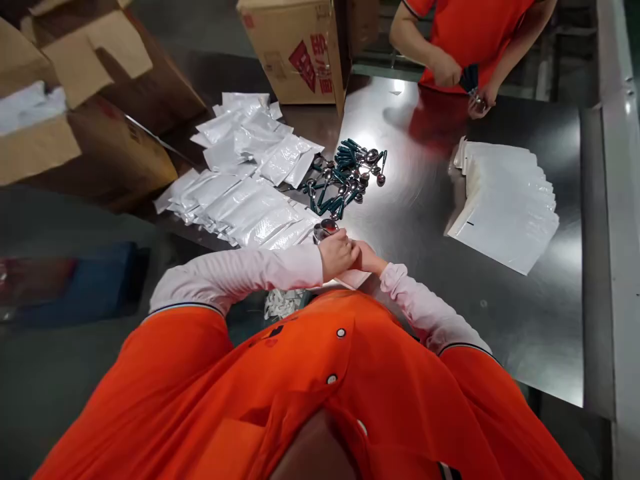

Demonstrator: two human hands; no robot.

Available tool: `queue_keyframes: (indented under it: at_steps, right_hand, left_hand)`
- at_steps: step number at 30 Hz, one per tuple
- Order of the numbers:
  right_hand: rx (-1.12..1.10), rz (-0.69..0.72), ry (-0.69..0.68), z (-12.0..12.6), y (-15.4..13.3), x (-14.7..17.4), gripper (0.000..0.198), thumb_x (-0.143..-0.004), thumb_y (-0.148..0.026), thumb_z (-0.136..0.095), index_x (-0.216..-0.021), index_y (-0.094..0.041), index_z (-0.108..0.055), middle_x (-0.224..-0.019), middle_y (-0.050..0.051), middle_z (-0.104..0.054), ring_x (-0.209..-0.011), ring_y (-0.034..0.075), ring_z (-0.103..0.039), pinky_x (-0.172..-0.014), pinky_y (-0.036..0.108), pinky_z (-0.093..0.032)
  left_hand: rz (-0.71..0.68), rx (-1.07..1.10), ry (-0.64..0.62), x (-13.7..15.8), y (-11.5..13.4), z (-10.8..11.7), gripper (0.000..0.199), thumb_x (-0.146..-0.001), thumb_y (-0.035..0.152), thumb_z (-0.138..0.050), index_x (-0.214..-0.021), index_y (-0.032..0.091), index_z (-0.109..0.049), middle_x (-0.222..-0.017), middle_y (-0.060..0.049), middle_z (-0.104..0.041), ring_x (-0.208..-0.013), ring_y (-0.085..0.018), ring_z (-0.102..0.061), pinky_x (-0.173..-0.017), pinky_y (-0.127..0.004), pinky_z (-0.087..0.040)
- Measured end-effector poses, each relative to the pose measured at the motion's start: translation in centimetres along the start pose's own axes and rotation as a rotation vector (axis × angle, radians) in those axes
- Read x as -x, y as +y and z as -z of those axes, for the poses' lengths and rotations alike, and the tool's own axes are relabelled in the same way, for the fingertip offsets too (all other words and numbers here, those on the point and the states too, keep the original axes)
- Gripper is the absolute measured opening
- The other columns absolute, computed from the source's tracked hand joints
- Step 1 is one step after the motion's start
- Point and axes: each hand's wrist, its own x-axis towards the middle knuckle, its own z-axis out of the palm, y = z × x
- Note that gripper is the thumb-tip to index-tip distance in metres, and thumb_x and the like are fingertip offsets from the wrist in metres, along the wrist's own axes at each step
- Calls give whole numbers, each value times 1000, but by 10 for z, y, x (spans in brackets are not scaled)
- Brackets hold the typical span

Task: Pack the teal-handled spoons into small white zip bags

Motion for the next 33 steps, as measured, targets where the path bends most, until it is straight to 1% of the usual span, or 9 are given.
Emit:
queue_keyframes:
  at_steps: [5,7,11,15,18,21,24,28,33]
  right_hand:
    - [-369,85,75,-8,-1,14,38,-85,-37,-75,-117,-19,-69,-108,6,-72,-116,31,-65,-94,46,-56]
    - [-455,115,76,-7,1,24,54,-70,-45,-87,-113,-18,-70,-112,6,-73,-109,29,-67,-93,42,-57]
    - [-545,38,75,-12,6,43,50,-61,-47,-87,-99,-19,-69,-102,7,-75,-93,24,-69,-89,38,-58]
    - [-624,-49,79,-11,14,53,69,-48,-44,-93,-107,-18,-68,-103,7,-75,-93,24,-69,-88,37,-57]
    - [-621,17,50,2,17,56,61,-57,-49,-90,-108,-20,-73,-110,8,-75,-104,27,-69,-96,40,-55]
    - [-537,62,73,16,18,55,39,-75,-55,-78,-97,-23,-78,-112,8,-76,-106,27,-69,-101,41,-52]
    - [-486,19,54,26,17,51,43,-78,-60,-73,-98,-23,-79,-106,7,-78,-97,26,-70,-93,41,-55]
    - [-420,77,-80,36,19,40,41,-76,-59,-77,-95,-23,-81,-104,7,-79,-95,26,-71,-90,40,-56]
    - [-250,381,-263,45,12,35,26,-83,-50,-73,-74,-27,-80,-88,7,-77,-81,24,-70,-79,39,-57]
  left_hand:
    - [38,276,334,28,-28,35,53,-99,36,-56,-150,23,-51,-153,-12,-54,-153,-36,-34,-124,-61,-17]
    - [83,408,272,30,-42,35,57,-101,39,-54,-155,21,-46,-155,-13,-51,-153,-35,-34,-124,-59,-21]
    - [-28,635,60,27,-57,3,48,-103,27,-47,-150,19,-54,-159,-13,-49,-154,-27,-37,-126,-43,-27]
    - [59,833,-11,26,-59,-38,64,-92,14,-58,-156,20,-49,-146,-10,-63,-135,-20,-60,-113,-26,-44]
    - [320,913,21,26,-58,-56,77,-84,14,-66,-158,17,-44,-125,-7,-75,-114,-20,-71,-101,-25,-51]
    - [455,955,84,25,-61,-63,56,-80,24,-75,-134,12,-68,-116,-8,-78,-105,-21,-73,-94,-26,-54]
    - [461,959,113,27,-65,-63,38,-84,27,-71,-119,13,-77,-112,-5,-79,-103,-20,-73,-93,-26,-54]
    - [635,943,149,37,-45,-65,29,-83,15,-66,-108,15,-81,-102,-3,-80,-97,-18,-73,-84,-22,-52]
    - [992,839,244,58,21,-73,17,-77,28,-82,-91,18,-81,-87,-5,-77,-89,-22,-71,-75,-26,-49]
